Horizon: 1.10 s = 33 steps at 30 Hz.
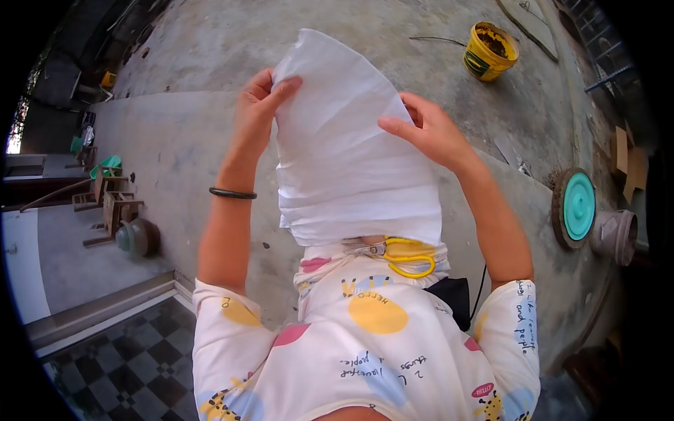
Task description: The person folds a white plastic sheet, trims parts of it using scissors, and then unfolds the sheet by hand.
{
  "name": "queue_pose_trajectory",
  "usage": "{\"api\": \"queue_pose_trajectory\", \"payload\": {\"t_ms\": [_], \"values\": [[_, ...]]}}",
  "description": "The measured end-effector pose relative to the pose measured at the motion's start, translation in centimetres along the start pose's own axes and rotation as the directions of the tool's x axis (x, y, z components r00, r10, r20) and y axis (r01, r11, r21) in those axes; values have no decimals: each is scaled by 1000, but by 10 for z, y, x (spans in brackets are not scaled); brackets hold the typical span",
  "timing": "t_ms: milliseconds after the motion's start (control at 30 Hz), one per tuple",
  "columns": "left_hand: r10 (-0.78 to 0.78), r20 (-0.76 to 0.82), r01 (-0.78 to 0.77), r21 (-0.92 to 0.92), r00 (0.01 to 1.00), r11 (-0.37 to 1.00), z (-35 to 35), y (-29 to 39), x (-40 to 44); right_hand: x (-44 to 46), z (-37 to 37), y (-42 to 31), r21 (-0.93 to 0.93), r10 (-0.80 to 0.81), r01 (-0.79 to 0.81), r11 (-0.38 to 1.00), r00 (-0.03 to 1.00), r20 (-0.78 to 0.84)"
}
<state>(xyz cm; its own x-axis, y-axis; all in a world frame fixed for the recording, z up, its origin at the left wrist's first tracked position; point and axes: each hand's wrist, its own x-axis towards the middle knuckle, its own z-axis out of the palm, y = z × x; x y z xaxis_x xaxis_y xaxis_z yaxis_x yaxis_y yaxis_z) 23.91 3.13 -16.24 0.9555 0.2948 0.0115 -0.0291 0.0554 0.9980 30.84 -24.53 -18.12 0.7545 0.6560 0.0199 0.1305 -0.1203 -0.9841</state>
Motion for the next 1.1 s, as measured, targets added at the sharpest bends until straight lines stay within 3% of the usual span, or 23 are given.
{"api": "queue_pose_trajectory", "payload": {"t_ms": [33, 167, 200, 233, 300, 333, 400, 467, 500, 567, 633, 700, 733, 767, 800, 900, 1000, 1033, 1100], "values": [[53, -43, -51, 37, 998, 998, 4, 15, 6, 3, 1, 1, -74, -16, 17, 997, 1000, 14], [131, -68, -117, 180, 989, 977, -11, 17, 47, 10, -4, 2, 42, 112, -114, 993, 992, 49], [65, -99, -38, 259, 993, 965, -14, 14, 56, 12, -10, 16, 60, 131, -136, 989, 989, 75], [234, -161, -123, 507, 959, 853, -12, 5, 57, 12, -13, 27, 78, 151, -159, 984, 984, 100], [558, -136, -152, 885, 818, 440, -2, -20, 54, 3, -14, 41, 147, 314, -329, 933, 942, 116], [571, -60, -219, 887, 819, 407, 9, -22, 43, -2, -14, 48, 181, 395, -413, 893, 910, 128], [581, 99, -350, 873, 808, 339, 36, -30, -2, -11, -11, 65, 257, 391, -400, 880, 916, 86], [490, 162, -419, 774, 856, 475, 63, -62, -47, -19, -6, 73, 328, 379, -377, 866, 923, 60], [434, 182, -387, 804, 882, 451, 81, -81, -69, -23, -2, 73, 359, 367, -362, 861, 929, 56], [516, 167, -379, 861, 840, 338, 91, -111, -90, -31, 6, 72, 349, 315, -295, 889, 949, 1], [520, -59, -364, 647, 852, 670, 100, -109, -86, -43, 14, 66, 269, 217, -179, 946, 969, -116], [422, -187, -365, 277, 887, 889, 97, -109, -81, -70, 24, 43, -216, -111, 71, 974, 977, -180], [359, -190, -356, 52, 914, 933, 90, -109, -78, -87, 30, 32, -446, -279, 190, 875, 950, -142], [301, -176, -331, -174, 937, 928, 82, -108, -75, -107, 36, 25, -527, -336, 279, 803, 942, -13], [277, -132, -300, -213, 952, 930, 76, -106, -74, -126, 40, 19, -591, -379, 370, 717, 918, 115], [220, -11, -212, -308, 976, 927, 58, -96, -74, -166, 56, 24, -676, -188, 413, 611, 904, 383], [169, -2, -161, -300, 986, 940, 53, -100, -80, -187, 54, 33, -768, -54, 341, 542, 926, 373], [252, -50, -256, -84, 966, 963, 54, -101, -85, -190, 56, 33, -784, -83, 340, 520, 933, 349], [434, -83, -380, 356, 897, 854, 67, -105, -95, -192, 57, 32, -817, -146, 331, 473, 943, 298]]}}
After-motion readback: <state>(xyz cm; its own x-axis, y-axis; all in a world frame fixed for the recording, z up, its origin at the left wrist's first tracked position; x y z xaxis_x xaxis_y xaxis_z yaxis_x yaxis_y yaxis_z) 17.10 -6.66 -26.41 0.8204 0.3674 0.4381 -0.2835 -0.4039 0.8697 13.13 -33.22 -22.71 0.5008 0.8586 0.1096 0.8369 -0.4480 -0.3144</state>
